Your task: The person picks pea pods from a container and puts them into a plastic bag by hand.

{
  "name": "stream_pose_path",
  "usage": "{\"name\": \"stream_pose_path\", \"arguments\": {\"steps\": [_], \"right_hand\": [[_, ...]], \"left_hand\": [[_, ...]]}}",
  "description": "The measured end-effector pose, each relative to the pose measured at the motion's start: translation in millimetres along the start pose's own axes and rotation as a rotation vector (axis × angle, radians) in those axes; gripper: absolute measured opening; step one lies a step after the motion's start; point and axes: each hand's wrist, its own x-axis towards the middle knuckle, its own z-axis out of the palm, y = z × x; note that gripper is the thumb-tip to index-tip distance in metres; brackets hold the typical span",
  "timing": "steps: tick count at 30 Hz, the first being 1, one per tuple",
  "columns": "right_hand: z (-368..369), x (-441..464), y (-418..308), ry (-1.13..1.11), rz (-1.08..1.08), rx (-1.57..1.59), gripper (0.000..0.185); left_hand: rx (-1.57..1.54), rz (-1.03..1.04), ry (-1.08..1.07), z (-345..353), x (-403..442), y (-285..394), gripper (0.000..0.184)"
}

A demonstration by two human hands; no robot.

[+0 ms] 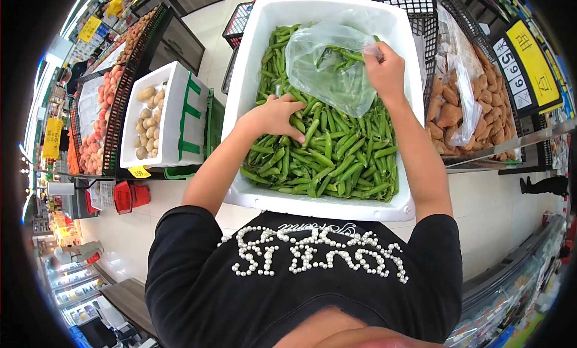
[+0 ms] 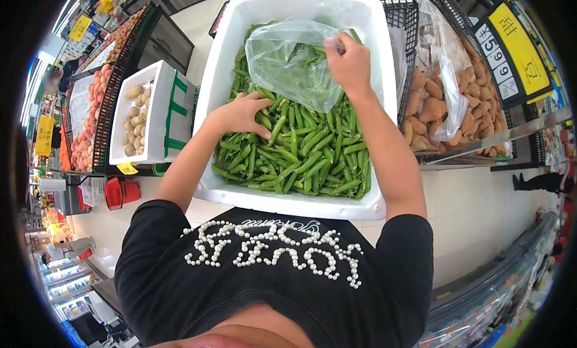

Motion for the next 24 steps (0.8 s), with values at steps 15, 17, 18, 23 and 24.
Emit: {"name": "stream_pose_path", "arguments": {"steps": [15, 17, 18, 23, 24], "right_hand": [[-21.6, 4.7, -2.7, -0.338, 0.182, -0.174, 0.038], [-22.4, 1.5, 1.5, -0.348, 0.139, -0.166, 0.04], [-23.4, -0.2, 3.4, -0.349, 0.119, -0.162, 0.042], [-20.4, 3.2, 12.8, -0.257, 0.154, -0.106, 0.04], [-19.5, 3.5, 13.2, -0.245, 0.16, -0.101, 0.04]], "left_hand": [[-0.078, 0.129, 0.271, 8.0, -11.1, -18.2, 0.037], [-0.119, 0.139, 0.348, 5.5, -22.9, -9.6, 0.027], [-0.166, 0.152, 0.363, 3.5, -26.6, -7.5, 0.026], [-0.325, 0.302, 0.455, -17.7, -34.3, 8.5, 0.022], [-0.343, 0.342, 0.444, -23.3, -35.4, 15.2, 0.023]]}}
